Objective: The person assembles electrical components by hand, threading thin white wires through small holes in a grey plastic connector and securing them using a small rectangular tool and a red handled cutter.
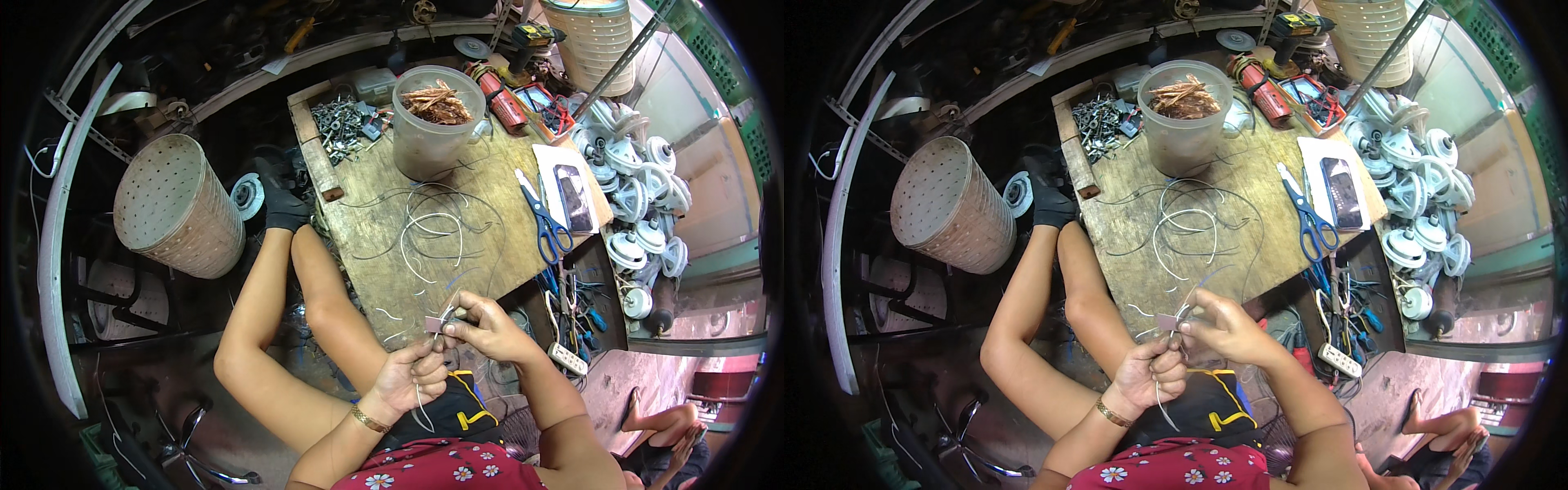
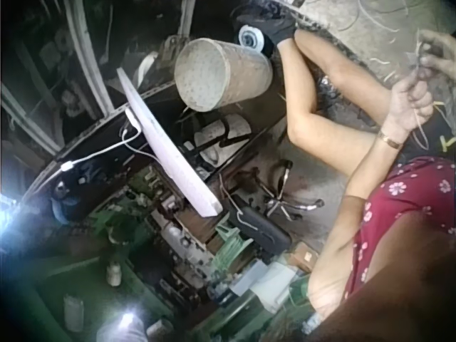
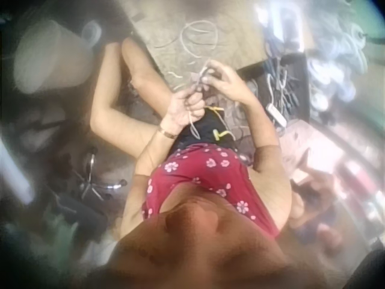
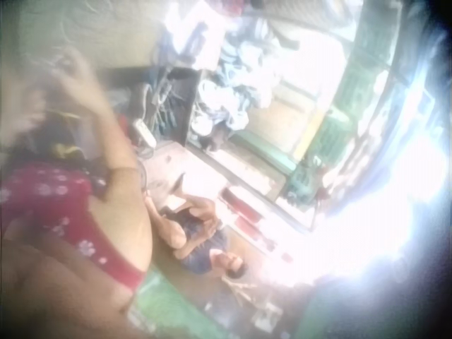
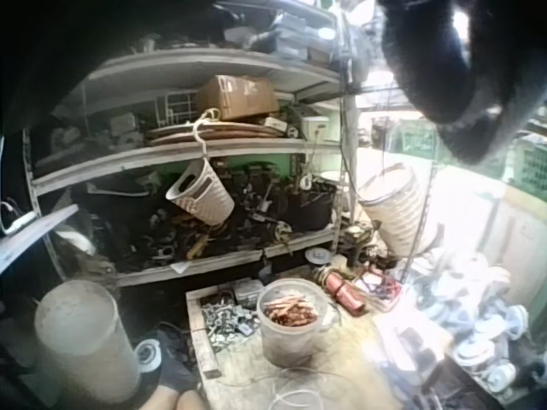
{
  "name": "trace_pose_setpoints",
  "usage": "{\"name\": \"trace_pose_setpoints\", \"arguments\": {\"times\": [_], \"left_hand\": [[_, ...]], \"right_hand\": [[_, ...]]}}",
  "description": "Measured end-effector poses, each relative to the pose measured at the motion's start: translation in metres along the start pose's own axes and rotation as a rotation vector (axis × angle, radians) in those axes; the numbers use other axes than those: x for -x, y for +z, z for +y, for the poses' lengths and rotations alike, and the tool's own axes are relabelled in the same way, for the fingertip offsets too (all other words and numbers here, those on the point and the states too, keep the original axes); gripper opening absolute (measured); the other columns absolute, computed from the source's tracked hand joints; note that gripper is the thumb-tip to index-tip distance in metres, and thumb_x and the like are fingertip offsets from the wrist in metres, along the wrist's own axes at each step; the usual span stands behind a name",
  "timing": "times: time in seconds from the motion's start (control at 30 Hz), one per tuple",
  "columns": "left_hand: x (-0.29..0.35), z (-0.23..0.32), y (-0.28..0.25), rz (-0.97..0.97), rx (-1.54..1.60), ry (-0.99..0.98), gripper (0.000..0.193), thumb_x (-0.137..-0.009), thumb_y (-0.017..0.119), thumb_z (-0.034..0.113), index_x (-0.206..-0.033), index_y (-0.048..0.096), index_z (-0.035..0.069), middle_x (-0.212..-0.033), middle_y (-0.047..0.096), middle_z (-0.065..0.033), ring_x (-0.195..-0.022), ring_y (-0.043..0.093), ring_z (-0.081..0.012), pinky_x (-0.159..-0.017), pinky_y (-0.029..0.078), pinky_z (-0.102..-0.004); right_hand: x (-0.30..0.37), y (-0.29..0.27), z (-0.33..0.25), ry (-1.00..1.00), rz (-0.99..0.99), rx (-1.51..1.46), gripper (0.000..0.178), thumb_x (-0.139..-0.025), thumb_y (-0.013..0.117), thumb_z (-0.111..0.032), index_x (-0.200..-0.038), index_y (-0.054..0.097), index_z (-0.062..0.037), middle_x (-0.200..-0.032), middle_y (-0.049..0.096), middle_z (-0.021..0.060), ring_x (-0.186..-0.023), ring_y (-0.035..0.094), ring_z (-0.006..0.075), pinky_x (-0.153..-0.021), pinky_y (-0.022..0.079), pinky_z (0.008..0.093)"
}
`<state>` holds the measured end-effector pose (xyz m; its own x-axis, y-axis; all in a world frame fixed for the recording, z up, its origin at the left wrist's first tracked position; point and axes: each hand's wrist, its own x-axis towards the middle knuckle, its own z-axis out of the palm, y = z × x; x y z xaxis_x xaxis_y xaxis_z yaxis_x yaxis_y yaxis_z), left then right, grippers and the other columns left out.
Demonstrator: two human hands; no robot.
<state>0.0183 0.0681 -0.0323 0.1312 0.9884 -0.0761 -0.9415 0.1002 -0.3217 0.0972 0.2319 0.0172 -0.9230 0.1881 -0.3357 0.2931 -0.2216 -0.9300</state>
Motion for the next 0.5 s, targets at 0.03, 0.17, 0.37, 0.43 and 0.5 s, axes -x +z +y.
{"name": "trace_pose_setpoints", "arguments": {"times": [0.03,0.17,0.37,0.43,0.5], "left_hand": [[0.000,0.000,-0.001,-0.028,0.024,-0.016,0.023,-0.096,0.041,0.022,-0.102,0.053,0.003,-0.054,0.025,0.0040,-0.047,0.027,-0.0072,-0.046,0.025,-0.0219],[0.000,-0.001,-0.005,0.004,-0.031,-0.018,0.023,-0.097,0.039,0.022,-0.103,0.050,0.003,-0.052,0.025,0.0036,-0.046,0.027,-0.0063,-0.043,0.024,-0.0205],[-0.002,-0.009,-0.004,-0.036,0.060,-0.045,0.022,-0.096,0.040,0.024,-0.100,0.052,0.006,-0.053,0.026,0.0038,-0.046,0.026,-0.0074,-0.046,0.025,-0.0225],[-0.001,-0.015,-0.008,-0.044,0.055,-0.024,0.020,-0.096,0.040,0.024,-0.099,0.050,0.007,-0.053,0.025,0.0036,-0.046,0.026,-0.0077,-0.046,0.025,-0.0226],[-0.002,-0.017,-0.005,-0.043,0.064,-0.012,0.019,-0.096,0.040,0.024,-0.098,0.049,0.007,-0.053,0.025,0.0034,-0.046,0.026,-0.0079,-0.046,0.025,-0.0226]], "right_hand": [[0.000,-0.002,0.000,0.006,-0.002,0.040,0.016,-0.088,0.058,-0.009,-0.099,0.051,0.0004,-0.079,0.063,0.0065,-0.071,0.057,0.0099,-0.065,0.047,0.0237],[0.001,-0.008,0.002,-0.015,-0.037,0.086,0.018,-0.088,0.058,-0.008,-0.101,0.050,0.0012,-0.086,0.061,0.0076,-0.078,0.059,0.0105,-0.067,0.048,0.0266],[0.004,-0.003,-0.010,0.077,0.015,-0.105,0.013,-0.086,0.059,-0.005,-0.097,0.053,-0.0009,-0.083,0.062,0.0054,-0.072,0.059,0.0100,-0.063,0.047,0.0241],[0.003,-0.012,-0.002,0.045,0.021,-0.053,0.014,-0.085,0.059,-0.005,-0.097,0.053,-0.0009,-0.080,0.062,0.0055,-0.070,0.059,0.0105,-0.062,0.047,0.0240],[0.003,-0.014,-0.003,0.065,0.021,-0.082,0.014,-0.085,0.059,-0.005,-0.097,0.053,-0.0008,-0.078,0.062,0.0057,-0.069,0.059,0.0110,-0.061,0.047,0.0241]]}}
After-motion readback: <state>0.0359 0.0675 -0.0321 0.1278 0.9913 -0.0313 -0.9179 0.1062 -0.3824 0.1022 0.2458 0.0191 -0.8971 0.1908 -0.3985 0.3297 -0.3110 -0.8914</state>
